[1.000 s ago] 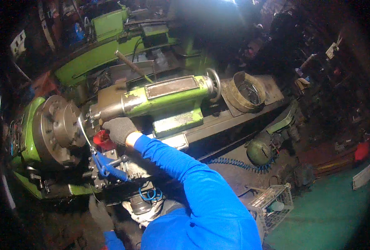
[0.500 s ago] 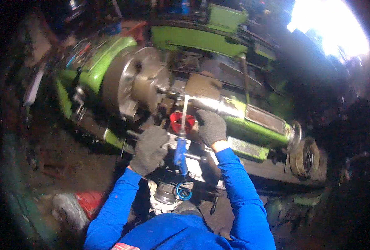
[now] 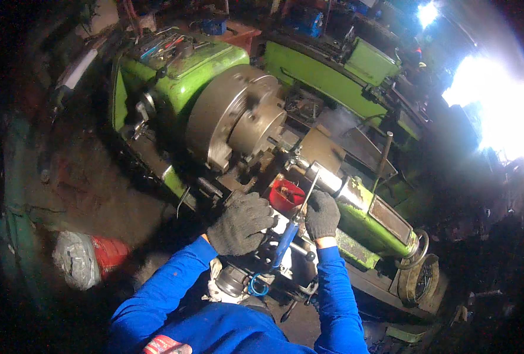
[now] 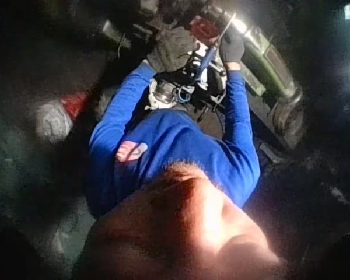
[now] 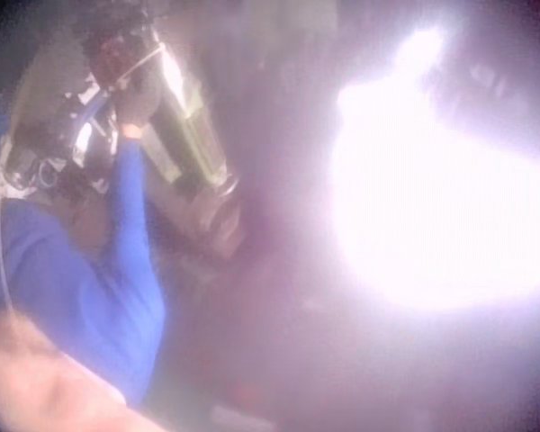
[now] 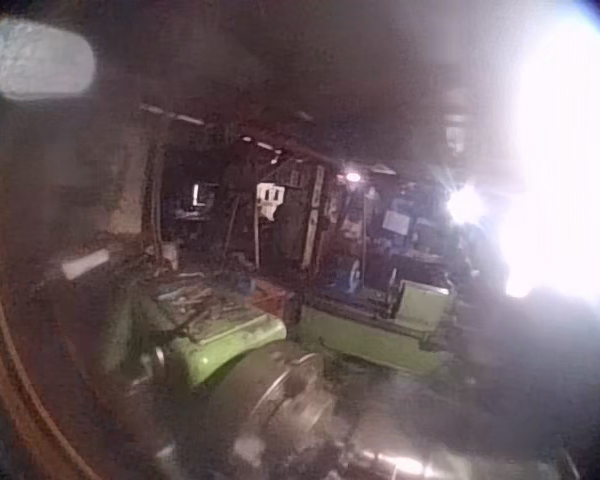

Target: The person operates a green metal lathe, adjusting the tool post and controls while a cylindrical metal workpiece rotates. They use a red funnel to apply cutting fluid and manipulate the lathe's handwheels and levers to guide the cutting tool along the workpiece.

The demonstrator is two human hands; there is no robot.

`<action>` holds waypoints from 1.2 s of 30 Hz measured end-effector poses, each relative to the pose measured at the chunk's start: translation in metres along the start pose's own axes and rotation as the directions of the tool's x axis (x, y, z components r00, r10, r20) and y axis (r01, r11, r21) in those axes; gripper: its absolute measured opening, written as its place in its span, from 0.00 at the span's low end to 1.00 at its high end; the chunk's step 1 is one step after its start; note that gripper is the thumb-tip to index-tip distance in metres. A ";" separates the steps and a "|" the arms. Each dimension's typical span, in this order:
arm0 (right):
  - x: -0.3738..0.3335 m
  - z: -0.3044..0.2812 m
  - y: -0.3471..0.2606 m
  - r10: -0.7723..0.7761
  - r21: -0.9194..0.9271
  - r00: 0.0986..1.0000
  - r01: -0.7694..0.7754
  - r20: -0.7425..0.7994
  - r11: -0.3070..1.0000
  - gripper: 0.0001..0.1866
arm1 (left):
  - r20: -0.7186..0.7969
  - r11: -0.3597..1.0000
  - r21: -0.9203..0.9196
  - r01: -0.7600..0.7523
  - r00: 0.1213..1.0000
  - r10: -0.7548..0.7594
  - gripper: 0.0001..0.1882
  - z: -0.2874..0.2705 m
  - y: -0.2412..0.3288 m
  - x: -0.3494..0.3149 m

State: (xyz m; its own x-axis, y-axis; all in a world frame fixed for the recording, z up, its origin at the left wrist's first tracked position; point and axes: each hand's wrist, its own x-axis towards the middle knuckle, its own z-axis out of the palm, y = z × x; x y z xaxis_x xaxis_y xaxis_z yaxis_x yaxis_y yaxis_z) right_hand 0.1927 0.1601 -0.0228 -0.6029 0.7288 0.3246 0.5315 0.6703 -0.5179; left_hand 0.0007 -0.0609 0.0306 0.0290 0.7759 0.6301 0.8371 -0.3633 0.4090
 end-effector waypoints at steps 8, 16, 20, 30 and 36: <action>-0.005 0.005 0.002 0.037 0.042 0.999 -0.036 -0.025 0.998 0.16 | 0.055 0.996 -0.068 0.053 0.997 -0.049 0.23 0.004 -0.004 -0.008; -0.014 0.000 0.002 -0.081 -0.112 0.994 0.073 -0.072 0.991 0.15 | -0.043 0.999 -0.047 -0.009 0.999 0.007 0.23 0.011 -0.007 -0.012; -0.014 -0.005 -0.006 0.119 0.174 0.988 -0.100 -0.101 0.980 0.12 | -0.027 0.997 -0.080 0.005 1.000 -0.007 0.23 0.010 -0.008 -0.013; -0.020 -0.035 0.049 0.312 0.457 0.942 -0.224 -0.126 0.861 0.12 | -0.008 0.995 -0.097 0.027 1.000 -0.027 0.20 0.010 -0.007 -0.012; 0.038 -0.050 0.019 -0.463 -0.303 0.856 0.389 -0.230 0.870 0.19 | -0.059 0.996 -0.088 0.001 0.998 -0.006 0.20 0.006 -0.005 -0.010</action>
State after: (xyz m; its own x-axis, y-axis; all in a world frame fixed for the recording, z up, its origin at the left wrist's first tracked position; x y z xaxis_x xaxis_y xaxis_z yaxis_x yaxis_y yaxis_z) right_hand 0.2091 0.2075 0.0191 -0.6251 0.3452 0.7001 0.4080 0.9091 -0.0840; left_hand -0.0003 -0.0641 0.0180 -0.0080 0.7465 0.6654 0.7861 -0.4066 0.4656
